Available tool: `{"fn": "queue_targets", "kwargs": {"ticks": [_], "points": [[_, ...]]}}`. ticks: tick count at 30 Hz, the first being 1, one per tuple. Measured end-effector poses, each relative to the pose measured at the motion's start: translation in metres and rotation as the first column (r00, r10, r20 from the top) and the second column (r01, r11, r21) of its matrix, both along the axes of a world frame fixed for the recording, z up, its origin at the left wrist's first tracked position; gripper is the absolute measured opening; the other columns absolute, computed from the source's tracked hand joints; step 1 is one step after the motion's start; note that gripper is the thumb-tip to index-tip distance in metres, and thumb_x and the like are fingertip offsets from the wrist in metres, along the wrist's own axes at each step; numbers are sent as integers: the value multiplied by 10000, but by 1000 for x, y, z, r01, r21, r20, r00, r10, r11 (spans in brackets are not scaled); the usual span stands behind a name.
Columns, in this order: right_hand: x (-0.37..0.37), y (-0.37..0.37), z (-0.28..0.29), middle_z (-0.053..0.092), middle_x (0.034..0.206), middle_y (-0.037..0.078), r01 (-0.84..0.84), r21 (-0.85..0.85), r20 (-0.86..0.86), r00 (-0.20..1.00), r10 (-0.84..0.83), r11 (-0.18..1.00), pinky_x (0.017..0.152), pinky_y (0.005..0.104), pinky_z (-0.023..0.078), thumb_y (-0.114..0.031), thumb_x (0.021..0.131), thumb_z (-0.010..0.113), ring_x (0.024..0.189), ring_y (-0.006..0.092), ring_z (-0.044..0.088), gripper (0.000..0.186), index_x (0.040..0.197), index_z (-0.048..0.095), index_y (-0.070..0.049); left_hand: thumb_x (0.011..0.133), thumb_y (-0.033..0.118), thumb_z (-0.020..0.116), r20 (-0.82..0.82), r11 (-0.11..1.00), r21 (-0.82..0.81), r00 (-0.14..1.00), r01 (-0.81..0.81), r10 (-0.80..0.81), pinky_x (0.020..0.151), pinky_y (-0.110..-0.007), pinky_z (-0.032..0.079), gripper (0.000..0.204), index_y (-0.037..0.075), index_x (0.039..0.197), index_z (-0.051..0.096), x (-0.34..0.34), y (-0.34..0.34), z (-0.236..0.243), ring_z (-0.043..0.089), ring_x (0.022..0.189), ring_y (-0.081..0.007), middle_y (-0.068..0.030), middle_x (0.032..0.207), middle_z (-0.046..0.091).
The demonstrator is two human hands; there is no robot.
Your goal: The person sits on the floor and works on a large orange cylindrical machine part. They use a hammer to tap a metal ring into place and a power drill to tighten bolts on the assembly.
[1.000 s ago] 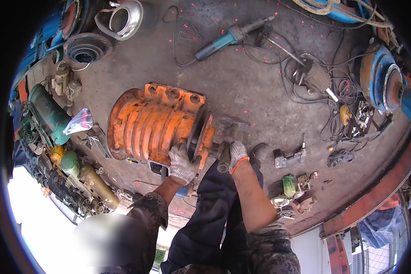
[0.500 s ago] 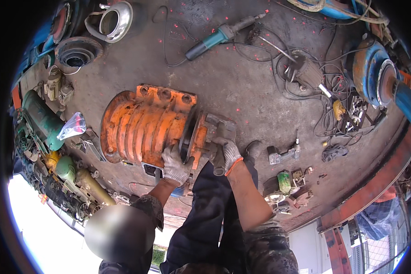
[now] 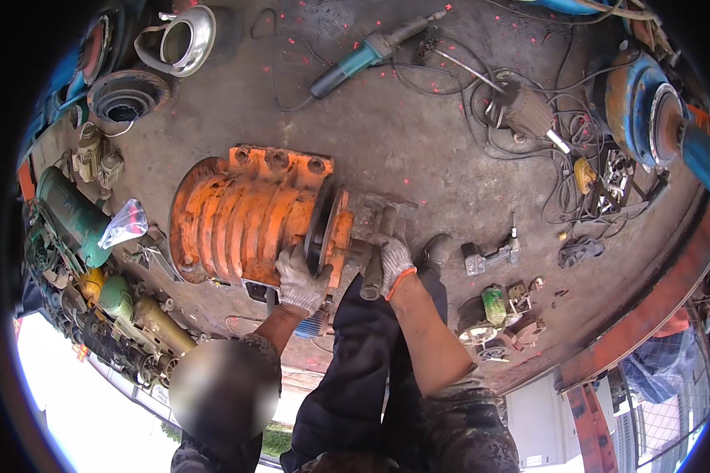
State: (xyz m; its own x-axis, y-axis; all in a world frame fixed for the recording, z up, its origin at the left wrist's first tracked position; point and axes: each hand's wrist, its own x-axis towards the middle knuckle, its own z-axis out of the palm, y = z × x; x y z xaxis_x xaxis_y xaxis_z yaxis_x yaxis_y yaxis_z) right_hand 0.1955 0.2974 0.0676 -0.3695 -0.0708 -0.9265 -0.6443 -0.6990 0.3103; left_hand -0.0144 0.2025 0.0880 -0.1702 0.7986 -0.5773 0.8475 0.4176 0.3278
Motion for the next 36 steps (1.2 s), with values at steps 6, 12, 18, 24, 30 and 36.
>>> {"fn": "queue_targets", "kwargs": {"ticks": [6, 12, 18, 24, 30, 36], "points": [[-15, 5, -15, 657, 750, 110, -179, -55, -12, 984, 178, 982, 559, 424, 549, -189, 951, 654, 595, 272, 627, 140, 958, 639, -50, 789, 281, 897, 13, 996, 82, 999, 32, -33, 1105, -601, 386, 910, -35, 1505, 433, -3, -2, -10, 433, 1282, -491, -281, 1402, 460], [-3, -5, -15, 621, 708, 82, -132, 5, -13, 991, 132, 991, 498, 385, 528, -149, 919, 703, 532, 252, 597, 128, 977, 624, -67, 792, 307, 906, -35, 999, -45, 999, 0, -1, 1131, -599, 426, 933, -38, 1513, 425, -5, -6, -6, 413, 1341, -519, -314, 1441, 429], [-11, 8, -18, 618, 712, 89, -19, -121, 138, 990, 36, 992, 530, 412, 545, -122, 922, 667, 565, 257, 610, 99, 982, 613, -65, 787, 299, 912, -20, 999, -34, 999, 39, -40, 1122, -600, 417, 951, -38, 1517, 405, -2, 1, -3, 420, 1333, -513, -318, 1439, 435], [4, -2, -38, 638, 663, 54, -131, -19, -172, 977, 126, 991, 472, 328, 552, -163, 968, 692, 494, 210, 610, 118, 912, 622, -87, 787, 307, 900, 0, 996, 77, 999, 36, -36, 1100, -595, 414, 901, -52, 1485, 458, -6, -6, -6, 446, 1280, -493, -299, 1380, 468], [18, 9, -48, 622, 659, 75, -123, 12, 99, 988, 122, 992, 451, 381, 494, -215, 973, 689, 476, 228, 563, 176, 875, 630, -82, 794, 264, 904, 19, 999, -28, 999, -29, 30, 1124, -599, 417, 886, -51, 1490, 456, -2, 6, -2, 439, 1297, -508, -314, 1379, 457], [86, -33, -81, 591, 667, 75, -448, 58, 225, 876, 426, 892, 472, 374, 504, -163, 933, 704, 495, 228, 575, 138, 982, 633, -56, 790, 236, 905, 68, 995, 104, 998, -8, 1, 1133, -607, 412, 813, -43, 1433, 494, -5, 1, -5, 448, 1300, -509, -302, 1361, 461]]}}
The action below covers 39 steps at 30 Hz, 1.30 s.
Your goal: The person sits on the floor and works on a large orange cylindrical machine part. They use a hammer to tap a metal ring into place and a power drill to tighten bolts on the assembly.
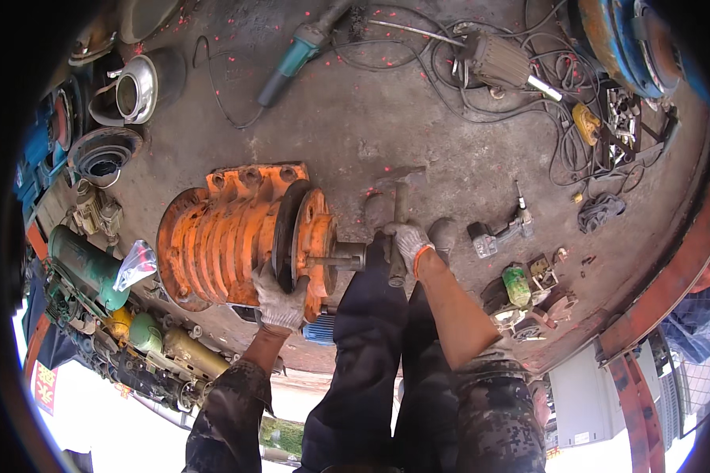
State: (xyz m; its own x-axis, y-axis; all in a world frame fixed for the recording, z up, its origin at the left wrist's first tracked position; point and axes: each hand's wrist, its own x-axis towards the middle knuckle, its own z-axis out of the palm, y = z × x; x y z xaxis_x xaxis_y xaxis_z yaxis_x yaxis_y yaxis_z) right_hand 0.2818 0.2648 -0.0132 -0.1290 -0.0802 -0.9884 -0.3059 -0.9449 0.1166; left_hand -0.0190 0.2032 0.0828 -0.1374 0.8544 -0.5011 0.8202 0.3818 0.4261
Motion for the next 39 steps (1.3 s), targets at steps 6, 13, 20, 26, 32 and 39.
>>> {"fn": "queue_targets", "kwargs": {"ticks": [6, 13, 20, 26, 32, 39], "points": [[7, -17, 18, 585, 728, 42, 586, -217, -220, 750, -624, 781, 482, 278, 517, -171, 1004, 705, 554, 135, 574, 173, 961, 586, -52, 789, 183, 892, -31, 995, -69, 997, -69, 67, 1120, -544, 452, 795, -57, 1426, 481, 6, 8, 5, 517, 1267, -478, -289, 1353, 488], [-39, 8, 3, 608, 733, 73, 544, -206, -210, 787, -580, 813, 527, 309, 567, -123, 999, 692, 594, 197, 638, 129, 975, 580, -63, 806, 125, 869, -96, 1000, 0, 995, 29, -29, 1096, -529, 455, 786, -24, 1455, 453, 4, 4, 5, 523, 1264, -453, -265, 1345, 477], [-68, 38, 6, 625, 683, 74, 267, -226, -245, 915, -320, 937, 469, 326, 556, -185, 989, 705, 510, 206, 614, 171, 911, 596, -79, 762, 218, 903, -155, 996, -85, 987, 23, -36, 1078, -574, 455, 826, -18, 1424, 469, 3, 2, 3, 505, 1264, -473, -275, 1331, 494], [-52, 33, -8, 616, 670, 69, 165, -179, -162, 967, -194, 970, 446, 339, 544, -220, 1004, 685, 495, 215, 604, 184, 914, 589, -91, 774, 241, 902, -111, 995, -104, 994, -3, -9, 1049, -617, 460, 893, -6, 1499, 443, 6, 1, 6, 479, 1247, -512, -312, 1363, 475], [-41, 34, -19, 594, 742, 74, 421, -368, 120, 906, -406, 829, 459, 353, 557, -258, 1049, 625, 566, 209, 627, 195, 1053, 557, -75, 773, 250, 899, -41, 1000, -24, 999, 5, -6, 1060, -617, 441, 902, 4, 1512, 444, 2, -1, 1, 459, 1264, -504, -295, 1354, 478], [-77, 40, 10, 624, 752, 24, 298, -258, -315, 873, -371, 919, 545, 340, 633, -146, 1048, 585, 580, 194, 663, 207, 1240, 640, -92, 779, 268, 891, -52, 999, -33, 999, 8, -10, 1060, -613, 436, 872, -2, 1492, 468, 1, -1, -2, 463, 1249, -499, -289, 1346, 483]]}}
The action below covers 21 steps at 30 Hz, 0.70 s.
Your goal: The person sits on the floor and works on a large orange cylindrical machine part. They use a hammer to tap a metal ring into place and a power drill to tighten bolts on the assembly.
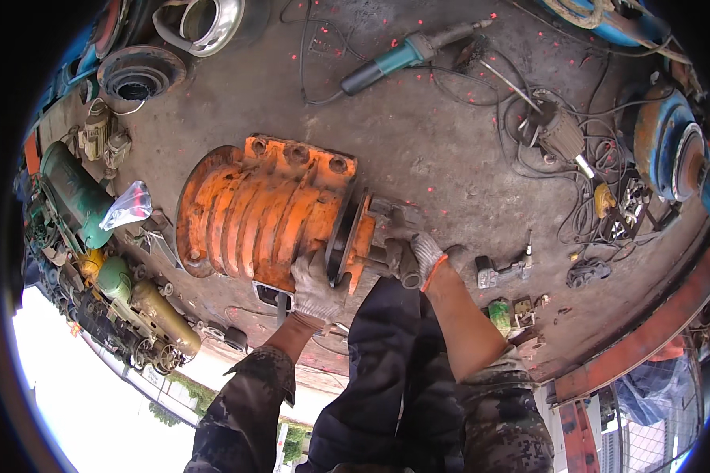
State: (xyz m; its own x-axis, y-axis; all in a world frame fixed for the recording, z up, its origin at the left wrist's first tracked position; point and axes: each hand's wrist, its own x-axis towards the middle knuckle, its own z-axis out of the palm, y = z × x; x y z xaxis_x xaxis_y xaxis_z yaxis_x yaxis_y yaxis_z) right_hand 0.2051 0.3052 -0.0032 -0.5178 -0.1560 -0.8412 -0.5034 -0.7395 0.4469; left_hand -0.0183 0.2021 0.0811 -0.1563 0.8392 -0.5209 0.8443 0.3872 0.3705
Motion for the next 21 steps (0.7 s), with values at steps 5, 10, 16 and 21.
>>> {"fn": "queue_targets", "kwargs": {"ticks": [5, 10, 16, 21], "points": [[34, -1, -12, 634, 753, 38, 165, 33, 15, 986, -166, 986, 543, 352, 617, -152, 1043, 605, 580, 205, 651, 160, 1190, 629, -91, 772, 252, 897, 25, 1000, 21, 1000, -1, 1, 1057, -620, 430, 887, 6, 1496, 448, 0, -2, 2, 462, 1248, -501, -288, 1349, 485], [17, -6, -35, 608, 711, 56, -61, -100, 292, 953, 88, 993, 470, 405, 532, -223, 1019, 630, 573, 255, 632, 128, 987, 601, -103, 764, 227, 904, 19, 998, 53, 1000, 18, -19, 1055, -616, 430, 888, 14, 1494, 444, 0, 0, -1, 463, 1249, -501, -285, 1353, 485], [-1, 0, -17, 614, 713, 68, 129, -207, -24, 990, -137, 970, 442, 359, 561, -107, 974, 674, 512, 224, 611, 103, 976, 574, -80, 759, 230, 909, 2, 999, 43, 1000, 19, -19, 1059, -615, 431, 900, 13, 1493, 434, 0, -7, -1, 469, 1257, -498, -281, 1370, 486], [35, -2, -9, 596, 690, 64, 118, 35, 162, 979, -122, 992, 425, 339, 556, -130, 981, 698, 483, 218, 598, 138, 968, 574, -71, 761, 244, 910, -13, 998, 66, 1000, 18, -17, 1056, -615, 437, 901, 11, 1492, 438, 1, -9, -5, 470, 1256, -505, -288, 1376, 484]]}}
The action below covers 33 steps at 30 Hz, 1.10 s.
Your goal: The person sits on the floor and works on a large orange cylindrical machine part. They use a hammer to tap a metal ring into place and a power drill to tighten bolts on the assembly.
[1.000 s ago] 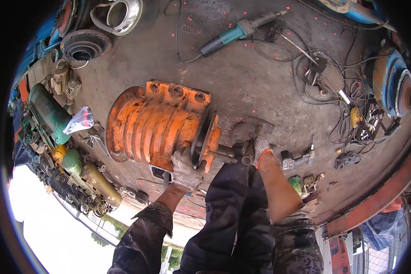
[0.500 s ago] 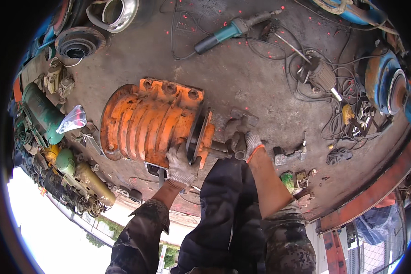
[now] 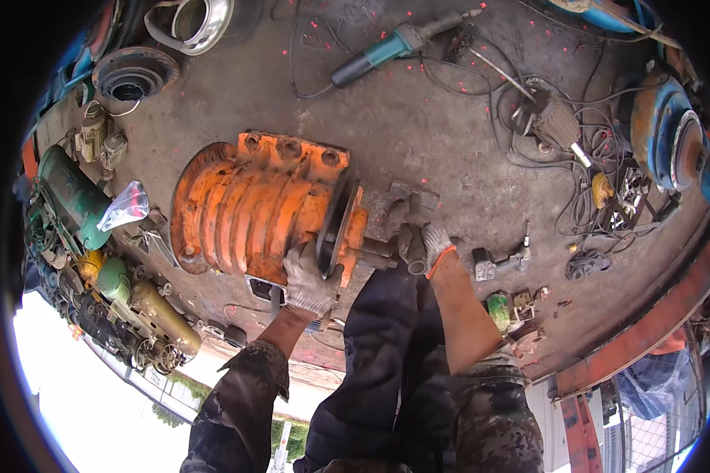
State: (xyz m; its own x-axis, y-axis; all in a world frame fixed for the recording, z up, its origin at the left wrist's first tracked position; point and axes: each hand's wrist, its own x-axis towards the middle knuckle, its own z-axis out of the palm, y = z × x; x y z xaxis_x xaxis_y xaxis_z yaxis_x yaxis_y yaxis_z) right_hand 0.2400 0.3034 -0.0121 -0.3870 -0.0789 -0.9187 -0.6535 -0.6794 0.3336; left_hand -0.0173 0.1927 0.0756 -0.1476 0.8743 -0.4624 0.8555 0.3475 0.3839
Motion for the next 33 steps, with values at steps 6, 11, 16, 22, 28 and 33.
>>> {"fn": "queue_targets", "kwargs": {"ticks": [6, 11, 16, 22, 28, 33], "points": [[-21, 4, -11, 585, 646, 110, -248, -129, 120, 957, 263, 960, 522, 450, 583, -307, 1014, 610, 518, 300, 584, 267, 903, 575, -67, 776, 262, 906, -5, 998, -58, 1000, 5, -5, 1077, -619, 436, 901, -13, 1493, 435, 2, 11, 5, 454, 1275, -516, -305, 1386, 474], [-51, 10, 7, 613, 656, 100, -146, -13, -118, 983, 144, 989, 516, 417, 610, -186, 997, 639, 502, 249, 618, 174, 887, 576, -68, 774, 244, 906, 17, 1000, 5, 1000, 14, -15, 1077, -618, 443, 915, -14, 1511, 428, -1, 7, 4, 458, 1265, -521, -306, 1380, 470], [0, 5, -5, 628, 736, 46, 2, 35, -90, 996, 1, 999, 516, 268, 634, -95, 1007, 619, 559, 140, 642, 35, 1027, 596, -78, 770, 245, 908, -1, 998, -56, 1000, -11, 11, 1073, -619, 439, 904, -12, 1499, 439, 0, 9, 4, 461, 1256, -522, -310, 1363, 480], [11, -8, -26, 596, 672, 100, -216, -178, 171, 954, 246, 960, 452, 421, 487, -277, 991, 654, 525, 285, 576, 190, 905, 614, -112, 773, 255, 910, 29, 999, -25, 999, 23, -22, 1077, -614, 434, 907, -18, 1496, 436, -1, 11, 3, 460, 1260, -511, -298, 1363, 485], [-62, -1, 1, 613, 628, 90, -232, 27, -49, 971, 233, 972, 456, 398, 528, -194, 962, 682, 485, 266, 590, 131, 911, 628, -87, 775, 253, 912, -2, 1000, 0, 1000, 2, -2, 1078, -613, 441, 905, -21, 1494, 435, 0, 8, -5, 453, 1283, -508, -292, 1384, 478], [-20, -10, -3, 594, 648, 89, -274, 49, 1, 962, 275, 960, 500, 418, 550, -201, 959, 679, 541, 259, 596, 151, 951, 620, -62, 767, 246, 912, -4, 1000, -25, 1000, 17, -17, 1081, -622, 428, 906, -16, 1489, 431, -1, 2, 4, 454, 1283, -507, -282, 1378, 478]]}}
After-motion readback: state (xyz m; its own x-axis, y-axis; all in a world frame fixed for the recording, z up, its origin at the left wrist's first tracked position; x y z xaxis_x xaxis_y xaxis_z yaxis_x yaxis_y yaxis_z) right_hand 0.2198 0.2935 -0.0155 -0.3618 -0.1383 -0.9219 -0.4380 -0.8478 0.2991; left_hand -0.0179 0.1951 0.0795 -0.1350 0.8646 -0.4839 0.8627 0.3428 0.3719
